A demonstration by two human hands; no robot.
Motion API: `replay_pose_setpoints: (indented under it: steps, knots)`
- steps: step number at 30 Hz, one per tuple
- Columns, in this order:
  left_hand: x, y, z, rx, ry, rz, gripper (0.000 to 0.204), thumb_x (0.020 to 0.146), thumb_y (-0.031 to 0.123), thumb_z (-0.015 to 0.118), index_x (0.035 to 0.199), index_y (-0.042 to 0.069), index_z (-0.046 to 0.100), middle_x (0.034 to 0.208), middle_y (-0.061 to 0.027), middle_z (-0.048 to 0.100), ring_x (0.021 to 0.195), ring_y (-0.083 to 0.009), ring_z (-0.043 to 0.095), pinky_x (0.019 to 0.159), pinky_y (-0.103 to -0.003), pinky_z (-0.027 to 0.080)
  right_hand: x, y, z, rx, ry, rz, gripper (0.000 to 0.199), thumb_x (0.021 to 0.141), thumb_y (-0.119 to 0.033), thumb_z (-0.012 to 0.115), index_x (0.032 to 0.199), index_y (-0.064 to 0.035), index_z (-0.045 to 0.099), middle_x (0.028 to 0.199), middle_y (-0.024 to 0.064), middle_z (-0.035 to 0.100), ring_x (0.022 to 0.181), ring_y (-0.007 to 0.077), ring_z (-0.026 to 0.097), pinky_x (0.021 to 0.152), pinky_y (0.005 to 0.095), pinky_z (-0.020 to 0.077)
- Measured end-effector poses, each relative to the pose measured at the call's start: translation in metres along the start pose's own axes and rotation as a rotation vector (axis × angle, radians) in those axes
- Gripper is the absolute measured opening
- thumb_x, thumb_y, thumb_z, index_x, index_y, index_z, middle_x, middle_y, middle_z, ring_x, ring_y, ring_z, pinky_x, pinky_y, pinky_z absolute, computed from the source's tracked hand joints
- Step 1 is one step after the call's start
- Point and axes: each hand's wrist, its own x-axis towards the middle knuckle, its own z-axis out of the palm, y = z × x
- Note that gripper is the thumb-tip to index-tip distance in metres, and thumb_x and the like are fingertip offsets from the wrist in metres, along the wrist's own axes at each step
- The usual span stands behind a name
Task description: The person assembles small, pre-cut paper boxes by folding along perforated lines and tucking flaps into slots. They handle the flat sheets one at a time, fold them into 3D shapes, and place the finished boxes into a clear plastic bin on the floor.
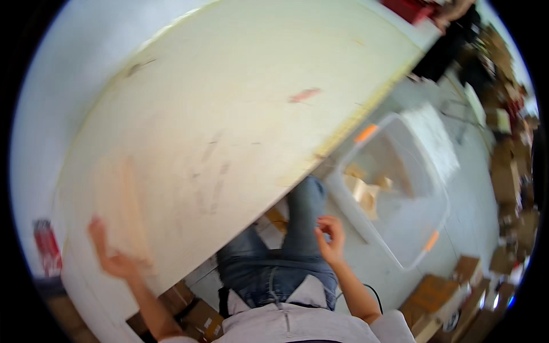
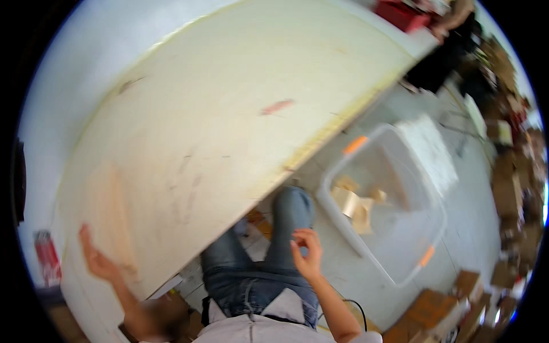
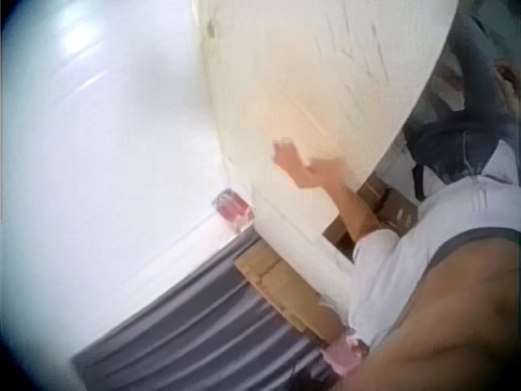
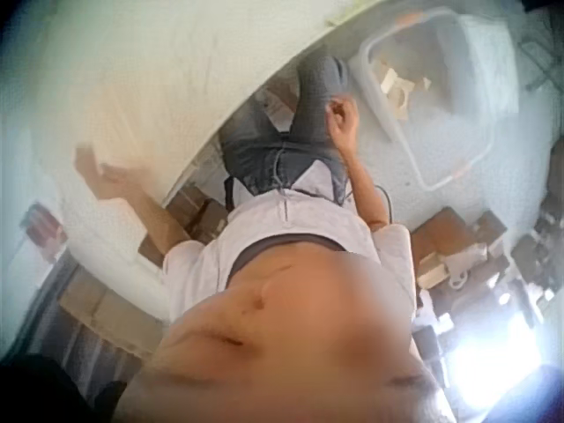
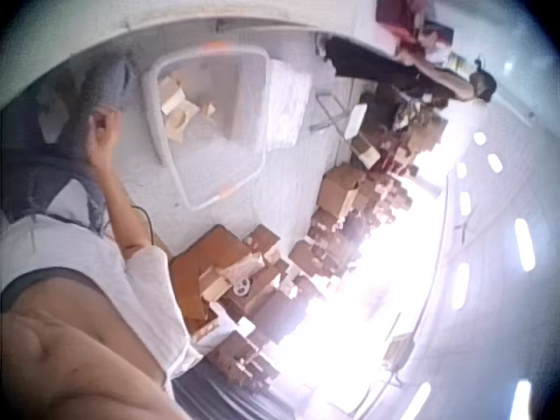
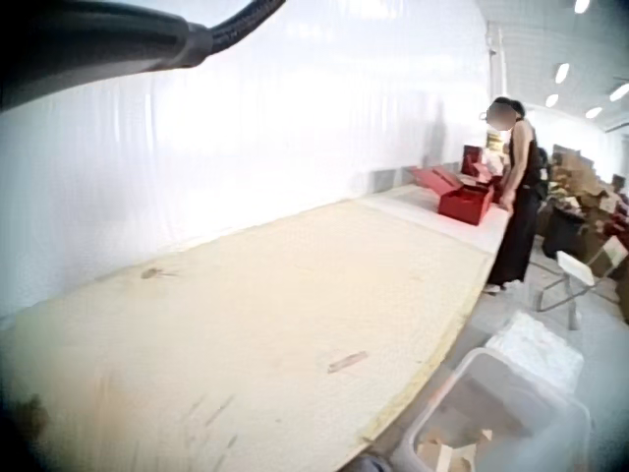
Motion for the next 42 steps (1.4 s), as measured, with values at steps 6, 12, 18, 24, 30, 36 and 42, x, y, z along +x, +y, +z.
replay_pose_setpoints:
  steps: [6,12,18,24,30,36,42]
  knots:
    - [-0.013,0.081,0.056,-0.295,-0.561,0.184,0.024,0.084,0.01,0.052,0.105,0.01,0.065,0.11,-0.0085,0.06,0.111,-0.0277,0.053,0.103,-0.052,0.025,0.035,-0.09,0.029,0.023,-0.196,-0.396,0.027,0.072,-0.001,0.065,0.097,-0.0026,0.058,0.101,0.015,0.055,0.08,0.0235,0.058,0.068,0.0301,0.0471]
    - [0.009,0.095,0.065,-0.343,-1.034,0.249,0.039,0.072,0.027,0.068,0.109,0.016,0.062,0.123,-0.0076,0.051,0.122,-0.0273,0.041,0.103,-0.054,0.024,0.101,-0.139,0.042,-0.513,-0.41,-0.73,0.05,0.063,-0.021,0.075,0.107,-0.0059,0.057,0.116,0.014,0.05,0.107,0.0325,0.048,0.086,0.0418,0.0396]
    - [0.005,0.1,0.064,-0.191,-0.948,0.2,0.053,0.065,0.036,0.073,0.112,0.017,0.059,0.123,-0.008,0.05,0.124,-0.0317,0.038,0.102,-0.055,0.023,0.119,-0.146,0.047,-0.797,-0.578,-0.872,0.052,0.063,-0.033,0.073,0.109,-0.0148,0.057,0.118,0.0074,0.05,0.111,0.0267,0.047,0.09,0.0453,0.0339]
    - [-0.001,0.102,0.077,-0.344,-0.697,0.152,0.029,0.079,0.02,0.061,0.105,0.009,0.062,0.108,-0.0108,0.059,0.11,-0.029,0.052,0.093,-0.045,0.038,0.131,-0.146,0.059,-0.751,-0.551,-1.079,0.05,0.064,-0.032,0.073,0.109,-0.017,0.057,0.117,0.0064,0.053,0.108,0.0253,0.051,0.09,0.0467,0.0332]
    - [0.012,0.072,0.064,-0.674,-0.477,-0.495,0.024,0.092,0.025,0.05,0.096,0.005,0.062,0.08,-0.0074,0.064,0.075,-0.0149,0.061,0.066,-0.025,0.047,0.147,-0.178,0.065,-0.737,-0.132,-1.171,0.059,0.062,-0.033,0.074,0.116,-0.0173,0.055,0.126,0.0131,0.047,0.116,0.0313,0.045,0.093,0.0517,0.0296]
    - [0.005,0.056,0.088,-1.17,-0.297,-1.143,0.03,0.095,0.026,0.045,0.099,-0.001,0.055,0.085,-0.0039,0.06,0.077,-0.0094,0.056,0.068,-0.025,0.046,0.148,-0.173,0.086,-0.852,-0.525,-0.92,0.062,0.064,-0.035,0.074,0.12,-0.0165,0.053,0.134,0.0114,0.04,0.126,0.0322,0.035,0.096,0.0555,0.0266]
    - [-0.002,0.045,0.095,-0.928,-0.426,-0.925,0.025,0.092,0.012,0.049,0.114,0.001,0.046,0.101,-0.0072,0.055,0.089,-0.0117,0.054,0.074,-0.027,0.048,0.142,-0.155,0.095,-0.637,-0.658,-0.826,0.055,0.065,-0.031,0.074,0.11,-0.008,0.055,0.116,0.0089,0.051,0.108,0.0278,0.047,0.088,0.0434,0.0365]
